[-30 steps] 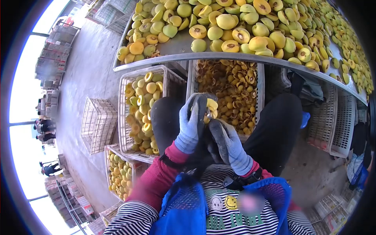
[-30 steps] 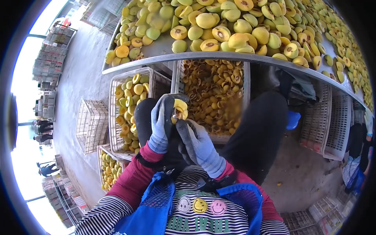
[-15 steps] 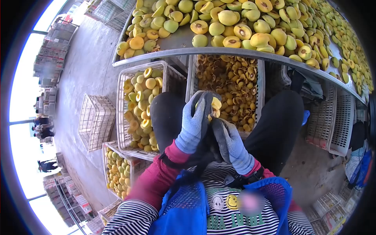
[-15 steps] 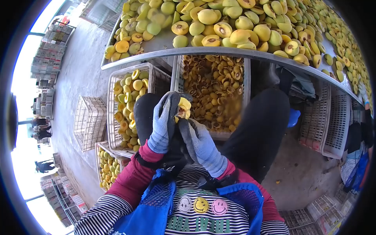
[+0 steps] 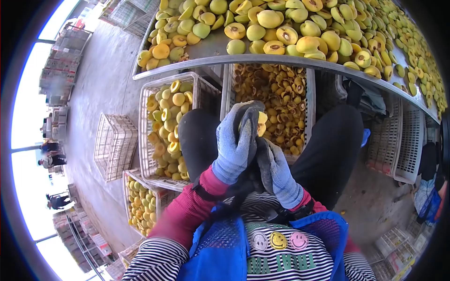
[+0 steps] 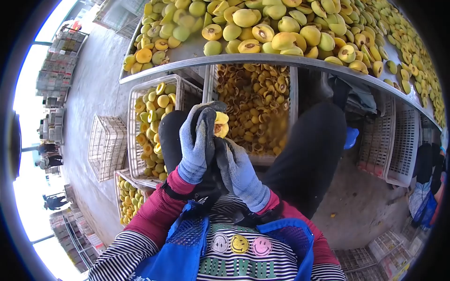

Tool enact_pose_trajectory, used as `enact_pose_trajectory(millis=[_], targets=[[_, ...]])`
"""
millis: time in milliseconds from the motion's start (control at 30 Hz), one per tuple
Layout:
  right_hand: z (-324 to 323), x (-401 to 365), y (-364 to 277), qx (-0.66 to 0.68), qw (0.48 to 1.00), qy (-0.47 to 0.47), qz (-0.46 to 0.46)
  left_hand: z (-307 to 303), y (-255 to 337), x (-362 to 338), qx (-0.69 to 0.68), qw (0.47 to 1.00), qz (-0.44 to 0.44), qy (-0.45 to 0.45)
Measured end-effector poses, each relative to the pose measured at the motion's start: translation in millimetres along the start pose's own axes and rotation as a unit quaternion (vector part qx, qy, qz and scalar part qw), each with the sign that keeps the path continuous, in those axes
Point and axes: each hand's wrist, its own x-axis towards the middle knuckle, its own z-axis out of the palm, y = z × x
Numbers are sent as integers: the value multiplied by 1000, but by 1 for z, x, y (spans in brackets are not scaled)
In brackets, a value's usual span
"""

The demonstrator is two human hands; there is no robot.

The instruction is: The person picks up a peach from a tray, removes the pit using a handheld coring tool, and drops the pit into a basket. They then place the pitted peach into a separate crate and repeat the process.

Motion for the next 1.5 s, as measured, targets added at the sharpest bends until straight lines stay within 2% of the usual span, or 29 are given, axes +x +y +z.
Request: enact_pose_trajectory(millis=[67, 100, 200, 233, 267, 333, 400, 433, 467, 500, 533, 567, 600, 633, 667, 733, 800, 833, 867, 933, 1000, 1033, 1067, 1133, 1200, 1233, 1333, 1400, 1500], targets=[[5, -4, -31, 66, 979, -39, 189, 2, 7, -1, -80, 994, -68, -13], [2, -6, -32, 65, 979, -39, 189, 3, 10, -1, -159, 978, -135, -25], [-6, -7, -28, 244, 914, -114, 302, -7, -22, -7, -167, 970, -128, -122], [-8, -5, -25, 371, 847, -175, 339, -6, -21, -5, -5, 985, 142, -96], [-9, -2, -22, 487, 758, -230, 368, -8, -19, -3, -5, 985, 142, -95], [-9, 1, -15, 536, 714, -235, 385, -12, -11, 0, -218, 936, -221, -167], [-8, 4, -7, 580, 681, -282, 346, -2, -19, -12, -295, 899, -294, -133], [-4, 8, -10, 572, 701, -306, 295, 7, -36, -31, -152, 975, -160, -30], [-5, 10, -7, 573, 699, -308, 297, 10, -36, -34, 1, 997, -16, 73], [-10, 13, -2, 578, 695, -299, 305, -13, -40, -27, -327, 875, -338, 115], [-16, 17, 2, 583, 693, -290, 310, -33, -22, -21, -317, 886, -271, 202], [-20, 15, 4, 590, 688, -253, 339, -63, -12, -18, -330, 886, -254, 202], [-22, 12, 1, 589, 690, -255, 335, -100, -27, -18, -108, 953, -191, 210], [-24, 11, -1, 577, 695, -266, 336, -137, -48, -19, 121, 964, -115, 209], [-25, 11, -4, 566, 699, -277, 337, -168, -54, -17, 465, 862, -168, 107], [-28, 16, 0, 558, 703, -280, 341, -176, -57, -1, 664, 695, -275, -21], [-26, 22, 6, 546, 719, -234, 361, -126, -35, 49, 442, 878, -172, 62], [-25, 25, 1, 480, 769, -211, 365, -100, -19, 81, 393, 895, -212, 22], [-25, 28, -2, 479, 769, -211, 367, -77, -14, 113, 341, 906, -249, -17], [-32, 32, -6, 400, 824, -174, 362, -38, -41, 171, 510, 844, -161, -48], [-44, 39, -4, 429, 814, -191, 341, -12, -75, 213, 601, 758, -196, -160], [-42, 41, -13, 355, 862, -77, 354, -11, -90, 227, 601, 758, -194, -163], [-41, 42, -22, 276, 890, 40, 360, -14, -101, 238, 586, 765, -172, -204], [-37, 47, -35, 250, 913, 78, 312, -22, -108, 242, 497, 816, -159, -247], [-41, 54, -37, 226, 930, 118, 263, -30, -110, 206, 205, 967, -51, -142], [-44, 57, -36, 210, 946, 105, 225, -25, -82, 180, 63, 980, -144, -125], [-37, 61, -42, 95, 980, 89, 149, -13, -24, 100, -197, 922, -313, -117], [-31, 68, -35, -179, 982, 51, -32, 9, -18, 69, -341, 895, -270, -95], [-28, 64, -33, -291, 951, 53, -93, 22, -10, 49, -418, 867, -267, -40]])
